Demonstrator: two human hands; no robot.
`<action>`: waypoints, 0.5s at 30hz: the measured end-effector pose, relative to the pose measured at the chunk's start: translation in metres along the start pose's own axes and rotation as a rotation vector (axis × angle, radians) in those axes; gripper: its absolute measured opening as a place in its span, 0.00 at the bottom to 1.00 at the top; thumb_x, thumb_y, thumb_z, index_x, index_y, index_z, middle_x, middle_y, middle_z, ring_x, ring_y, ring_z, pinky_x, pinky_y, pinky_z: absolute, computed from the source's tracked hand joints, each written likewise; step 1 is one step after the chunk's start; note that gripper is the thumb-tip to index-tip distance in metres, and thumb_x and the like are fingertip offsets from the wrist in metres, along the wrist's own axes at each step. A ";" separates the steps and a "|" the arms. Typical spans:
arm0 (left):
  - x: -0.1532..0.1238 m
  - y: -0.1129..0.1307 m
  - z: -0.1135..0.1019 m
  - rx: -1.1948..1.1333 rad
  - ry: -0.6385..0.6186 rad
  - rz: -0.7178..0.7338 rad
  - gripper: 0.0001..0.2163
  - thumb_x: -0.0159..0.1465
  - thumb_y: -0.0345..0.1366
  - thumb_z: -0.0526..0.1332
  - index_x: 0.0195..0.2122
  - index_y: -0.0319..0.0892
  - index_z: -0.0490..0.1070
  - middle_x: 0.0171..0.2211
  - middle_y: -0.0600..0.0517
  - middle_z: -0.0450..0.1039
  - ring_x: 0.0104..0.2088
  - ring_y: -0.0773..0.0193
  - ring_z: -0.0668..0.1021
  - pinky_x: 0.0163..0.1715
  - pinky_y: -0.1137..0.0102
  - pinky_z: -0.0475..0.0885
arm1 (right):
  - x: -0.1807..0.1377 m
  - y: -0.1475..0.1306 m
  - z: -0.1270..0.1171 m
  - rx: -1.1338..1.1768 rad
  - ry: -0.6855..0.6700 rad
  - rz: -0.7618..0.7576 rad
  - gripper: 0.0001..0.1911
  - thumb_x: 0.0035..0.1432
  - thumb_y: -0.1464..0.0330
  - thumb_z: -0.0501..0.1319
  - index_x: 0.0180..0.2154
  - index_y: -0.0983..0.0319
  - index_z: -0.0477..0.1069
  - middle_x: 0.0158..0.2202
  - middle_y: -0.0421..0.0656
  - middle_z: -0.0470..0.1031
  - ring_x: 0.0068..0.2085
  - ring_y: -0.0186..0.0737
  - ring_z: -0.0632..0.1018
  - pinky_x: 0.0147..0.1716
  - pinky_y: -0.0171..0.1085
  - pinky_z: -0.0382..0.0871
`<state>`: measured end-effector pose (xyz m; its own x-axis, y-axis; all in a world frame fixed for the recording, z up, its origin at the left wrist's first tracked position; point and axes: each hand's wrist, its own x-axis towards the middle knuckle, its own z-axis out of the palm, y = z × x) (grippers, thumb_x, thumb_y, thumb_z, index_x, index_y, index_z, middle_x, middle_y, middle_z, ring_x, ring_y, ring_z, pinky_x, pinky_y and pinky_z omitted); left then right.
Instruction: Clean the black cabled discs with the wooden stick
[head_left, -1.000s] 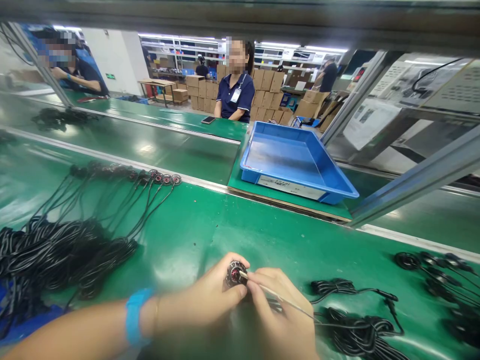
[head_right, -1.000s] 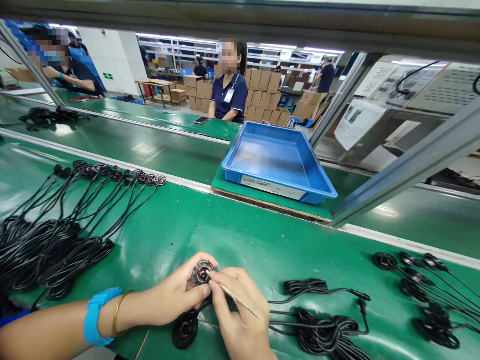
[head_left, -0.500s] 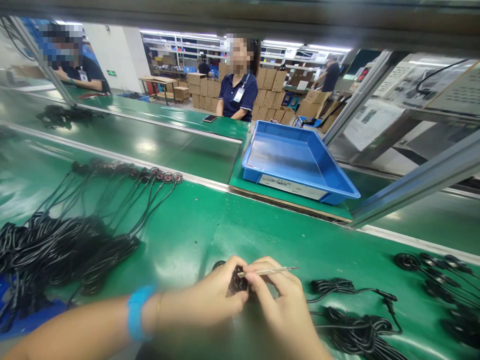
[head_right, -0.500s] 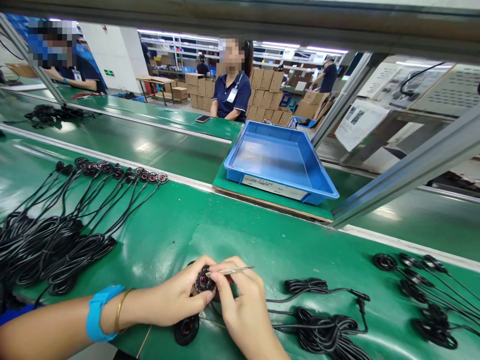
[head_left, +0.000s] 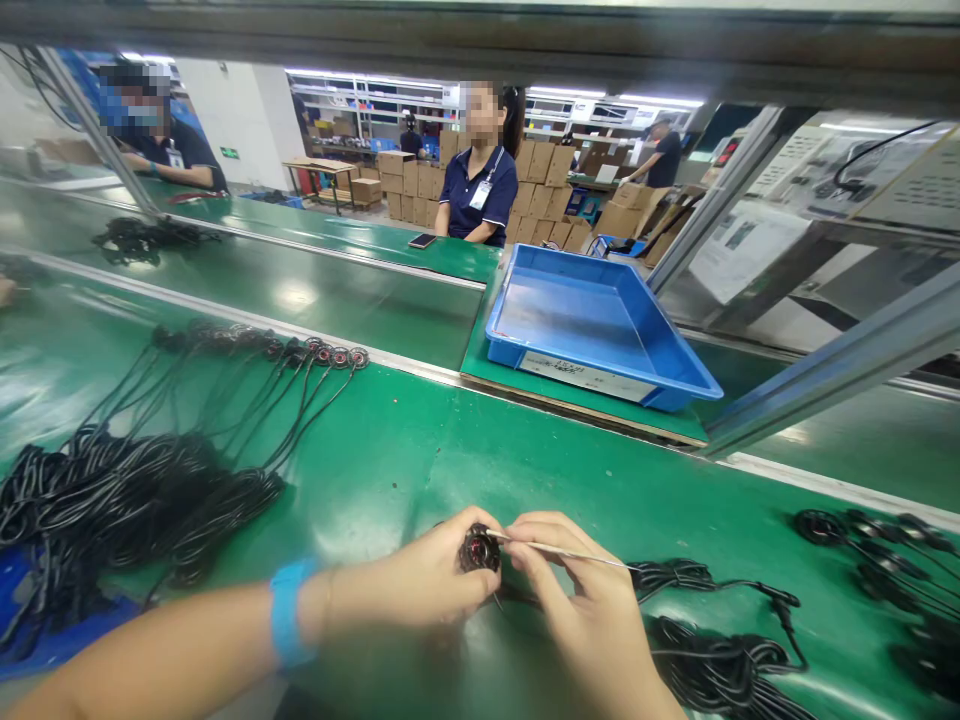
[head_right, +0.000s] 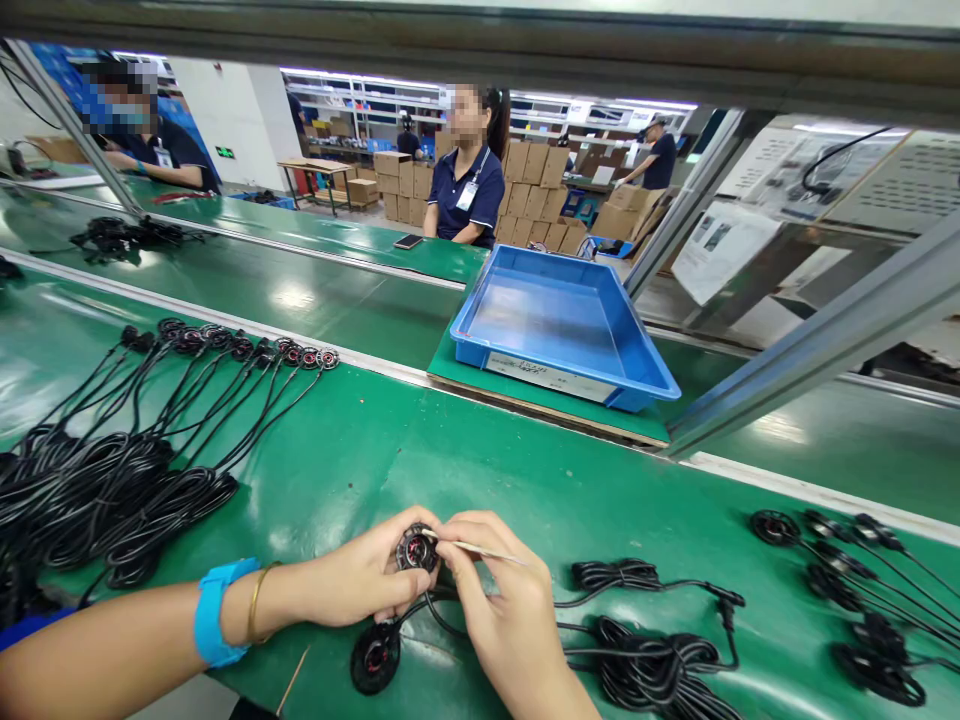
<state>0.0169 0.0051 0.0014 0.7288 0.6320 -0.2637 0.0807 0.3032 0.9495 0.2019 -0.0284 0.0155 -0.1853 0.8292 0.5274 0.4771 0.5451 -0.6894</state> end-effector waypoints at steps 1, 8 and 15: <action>0.000 -0.001 0.000 0.001 -0.005 -0.004 0.12 0.63 0.36 0.60 0.45 0.44 0.57 0.21 0.63 0.61 0.17 0.74 0.63 0.17 0.78 0.60 | -0.001 0.001 0.000 0.003 -0.012 -0.018 0.07 0.63 0.74 0.59 0.40 0.59 0.74 0.37 0.43 0.76 0.39 0.38 0.78 0.36 0.35 0.75; 0.001 -0.011 -0.003 0.034 -0.026 -0.014 0.13 0.64 0.32 0.58 0.48 0.44 0.59 0.21 0.63 0.61 0.17 0.74 0.65 0.17 0.78 0.60 | -0.005 0.007 0.005 -0.025 -0.112 -0.157 0.13 0.63 0.79 0.56 0.47 0.59 0.69 0.41 0.43 0.74 0.43 0.35 0.76 0.41 0.34 0.73; 0.001 -0.009 -0.002 0.023 -0.047 -0.012 0.14 0.61 0.28 0.57 0.48 0.43 0.59 0.20 0.64 0.61 0.17 0.74 0.64 0.16 0.78 0.59 | -0.008 0.006 0.003 -0.040 -0.178 -0.148 0.13 0.64 0.79 0.55 0.46 0.59 0.67 0.42 0.43 0.73 0.43 0.36 0.76 0.42 0.35 0.73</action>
<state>0.0156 0.0047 -0.0077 0.7590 0.5937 -0.2675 0.1049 0.2939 0.9501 0.2035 -0.0311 0.0052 -0.4030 0.7512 0.5228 0.4665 0.6600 -0.5888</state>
